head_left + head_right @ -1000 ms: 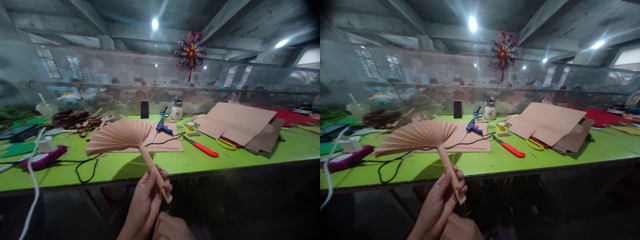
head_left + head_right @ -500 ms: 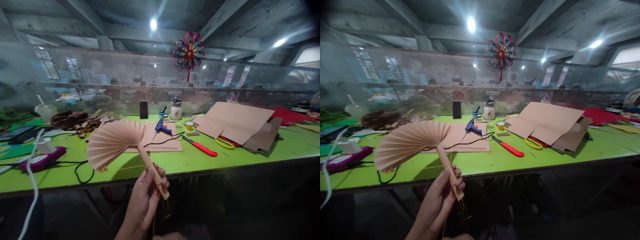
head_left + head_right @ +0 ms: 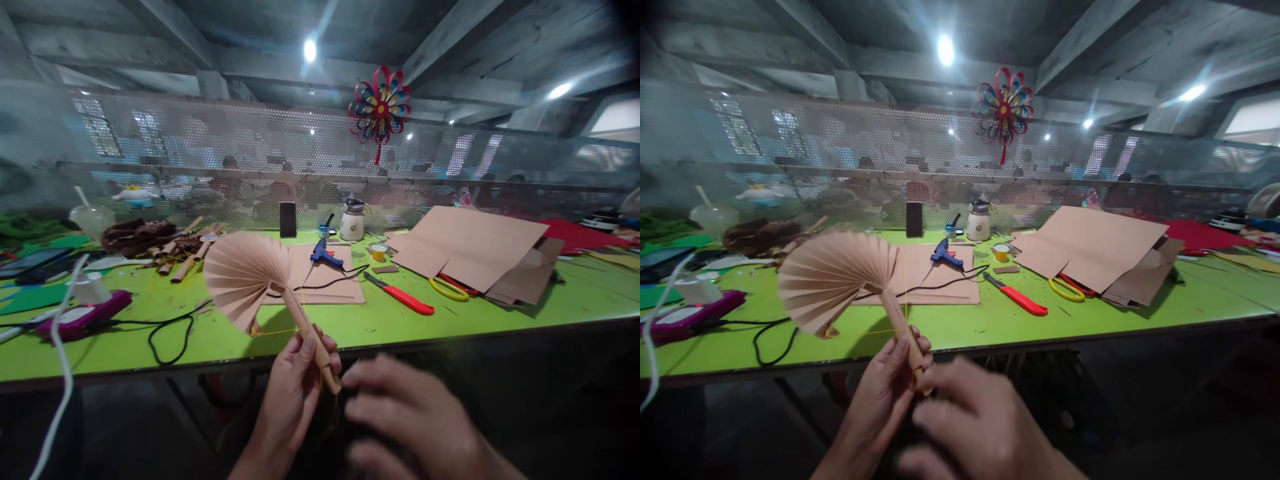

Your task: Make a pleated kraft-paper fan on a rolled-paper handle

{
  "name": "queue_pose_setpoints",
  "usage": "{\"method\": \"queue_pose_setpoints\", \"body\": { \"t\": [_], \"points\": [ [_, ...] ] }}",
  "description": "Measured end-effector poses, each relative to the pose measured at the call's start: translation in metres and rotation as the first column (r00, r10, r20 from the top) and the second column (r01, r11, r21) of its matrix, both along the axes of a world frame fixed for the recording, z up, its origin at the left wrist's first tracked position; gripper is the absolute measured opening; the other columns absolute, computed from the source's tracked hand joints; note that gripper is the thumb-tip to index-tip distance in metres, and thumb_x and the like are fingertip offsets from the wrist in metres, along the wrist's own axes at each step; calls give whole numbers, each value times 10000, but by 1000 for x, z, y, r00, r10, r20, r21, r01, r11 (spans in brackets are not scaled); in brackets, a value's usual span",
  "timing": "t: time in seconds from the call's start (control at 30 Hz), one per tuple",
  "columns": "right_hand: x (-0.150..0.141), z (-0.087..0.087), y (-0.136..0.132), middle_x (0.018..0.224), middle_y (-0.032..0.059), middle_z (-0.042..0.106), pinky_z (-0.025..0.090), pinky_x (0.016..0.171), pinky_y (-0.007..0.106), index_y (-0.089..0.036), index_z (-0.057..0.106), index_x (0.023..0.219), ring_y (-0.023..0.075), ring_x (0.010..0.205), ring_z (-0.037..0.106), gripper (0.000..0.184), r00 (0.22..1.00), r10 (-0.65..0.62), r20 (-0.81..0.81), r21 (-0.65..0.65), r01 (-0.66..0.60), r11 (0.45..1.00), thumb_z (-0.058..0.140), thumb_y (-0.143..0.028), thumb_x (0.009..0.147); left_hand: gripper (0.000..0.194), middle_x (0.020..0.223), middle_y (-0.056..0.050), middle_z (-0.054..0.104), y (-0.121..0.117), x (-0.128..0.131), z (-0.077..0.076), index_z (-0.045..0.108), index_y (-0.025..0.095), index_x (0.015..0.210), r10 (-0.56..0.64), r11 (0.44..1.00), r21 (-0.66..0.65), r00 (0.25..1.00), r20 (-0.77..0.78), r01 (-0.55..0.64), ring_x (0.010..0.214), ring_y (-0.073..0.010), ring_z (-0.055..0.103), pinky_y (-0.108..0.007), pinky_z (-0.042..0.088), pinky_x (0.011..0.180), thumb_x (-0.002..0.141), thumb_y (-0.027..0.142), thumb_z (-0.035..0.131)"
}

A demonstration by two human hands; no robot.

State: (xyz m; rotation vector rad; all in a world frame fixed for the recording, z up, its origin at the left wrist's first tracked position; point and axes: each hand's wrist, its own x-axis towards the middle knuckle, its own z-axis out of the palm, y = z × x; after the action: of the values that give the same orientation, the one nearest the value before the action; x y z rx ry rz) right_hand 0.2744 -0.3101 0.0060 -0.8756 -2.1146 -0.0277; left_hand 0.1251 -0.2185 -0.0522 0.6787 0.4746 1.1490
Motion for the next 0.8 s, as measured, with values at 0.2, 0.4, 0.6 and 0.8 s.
{"method": "queue_pose_setpoints", "body": {
  "t": [0.2, 0.4, 0.6, 0.8],
  "points": [
    [-18, 15, 63, 775, 52, 573, 445, 611, 254, -138, 637, 999, 152, 687, 523, 189, 984, -126, 126, 17, 125, 992, 468, -163, 919, 205, 787, -33, 652, -3, 7, -1, 662, 145, 871, 48, 993, 111, 993, -104, -36, 709, -136, 609, -199, 483, 621, 759, 297, 742],
    [-23, 24, 76, 627, -3, 528, 357, 543, 219, -143, 571, 703, 103, 563, 461, 269, 999, 19, 49, -141, -12, 990, 443, -170, 938, 192, 681, -21, 653, 0, 4, -5, 672, 150, 722, 132, 985, 134, 970, -203, -106, 638, -146, 584, -211, 458, 570, 686, 297, 790],
    [-27, 66, 83, 516, -47, 522, 384, 516, 161, -145, 547, 609, 61, 492, 498, 303, 987, 109, -117, -495, -153, 856, 528, -162, 911, 256, 654, -45, 642, -2, 13, -17, 671, 129, 780, 48, 985, 175, 971, -234, -6, 605, -166, 598, -245, 460, 549, 770, 382, 711],
    [-24, 76, 101, 649, -3, 645, 448, 511, 177, -110, 672, 874, 81, 532, 589, 149, 976, 121, -183, -544, -203, 814, 556, -202, 893, 247, 760, -55, 626, -5, 11, -10, 642, 121, 858, -70, 991, 94, 975, -209, 91, 599, -142, 591, -226, 441, 494, 839, 367, 642]
  ]
}}
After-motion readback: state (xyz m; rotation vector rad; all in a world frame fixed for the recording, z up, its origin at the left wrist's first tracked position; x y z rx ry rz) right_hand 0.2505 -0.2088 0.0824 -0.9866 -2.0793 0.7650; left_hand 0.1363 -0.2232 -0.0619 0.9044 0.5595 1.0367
